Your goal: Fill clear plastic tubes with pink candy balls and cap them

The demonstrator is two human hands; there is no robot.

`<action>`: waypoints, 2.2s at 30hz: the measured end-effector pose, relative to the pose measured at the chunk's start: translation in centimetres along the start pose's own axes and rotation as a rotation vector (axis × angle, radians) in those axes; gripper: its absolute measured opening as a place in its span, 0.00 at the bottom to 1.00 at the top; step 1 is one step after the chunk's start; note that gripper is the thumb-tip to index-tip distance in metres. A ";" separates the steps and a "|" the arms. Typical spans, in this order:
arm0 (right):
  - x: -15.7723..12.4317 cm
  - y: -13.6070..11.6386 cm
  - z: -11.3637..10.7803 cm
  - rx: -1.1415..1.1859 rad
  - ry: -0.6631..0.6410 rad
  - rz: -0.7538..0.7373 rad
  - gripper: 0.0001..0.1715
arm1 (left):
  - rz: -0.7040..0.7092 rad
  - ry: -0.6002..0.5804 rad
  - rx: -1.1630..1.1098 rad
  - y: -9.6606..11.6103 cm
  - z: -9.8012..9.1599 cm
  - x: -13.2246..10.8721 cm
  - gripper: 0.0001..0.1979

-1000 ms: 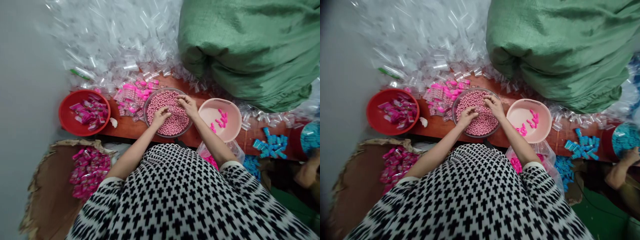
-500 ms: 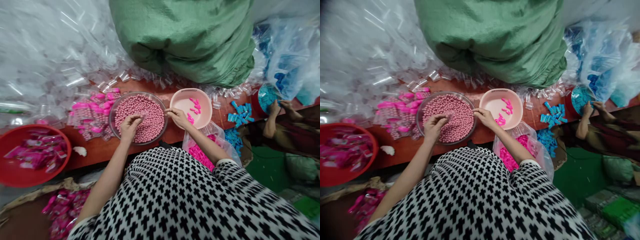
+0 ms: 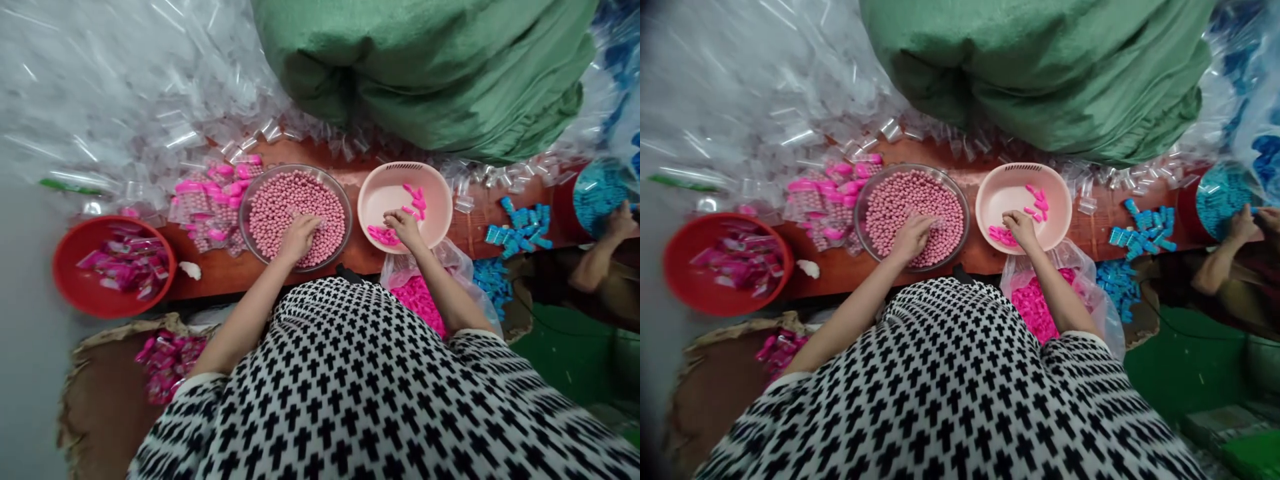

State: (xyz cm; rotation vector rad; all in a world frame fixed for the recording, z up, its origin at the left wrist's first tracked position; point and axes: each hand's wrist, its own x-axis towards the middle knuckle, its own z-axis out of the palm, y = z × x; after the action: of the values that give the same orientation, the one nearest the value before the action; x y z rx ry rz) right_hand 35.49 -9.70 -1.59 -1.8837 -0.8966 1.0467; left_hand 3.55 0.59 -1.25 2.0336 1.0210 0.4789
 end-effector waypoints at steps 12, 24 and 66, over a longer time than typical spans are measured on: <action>-1.0 -0.3 -0.7 -0.063 0.008 -0.042 0.18 | -0.102 -0.290 0.295 -1.5 2.6 5.0 0.09; -2.2 0.7 -4.8 -0.328 0.097 -0.026 0.15 | -0.050 -0.070 0.003 -1.6 3.7 4.8 0.11; -4.0 -7.8 3.2 -0.134 -0.222 -0.219 0.24 | -0.195 -0.130 0.119 0.4 2.1 3.6 0.12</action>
State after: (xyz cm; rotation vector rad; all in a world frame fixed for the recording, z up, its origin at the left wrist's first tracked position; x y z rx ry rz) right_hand 29.46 -8.70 5.41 -1.7504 -1.2983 1.0965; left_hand 7.24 2.35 -2.30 2.0135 1.1761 0.1851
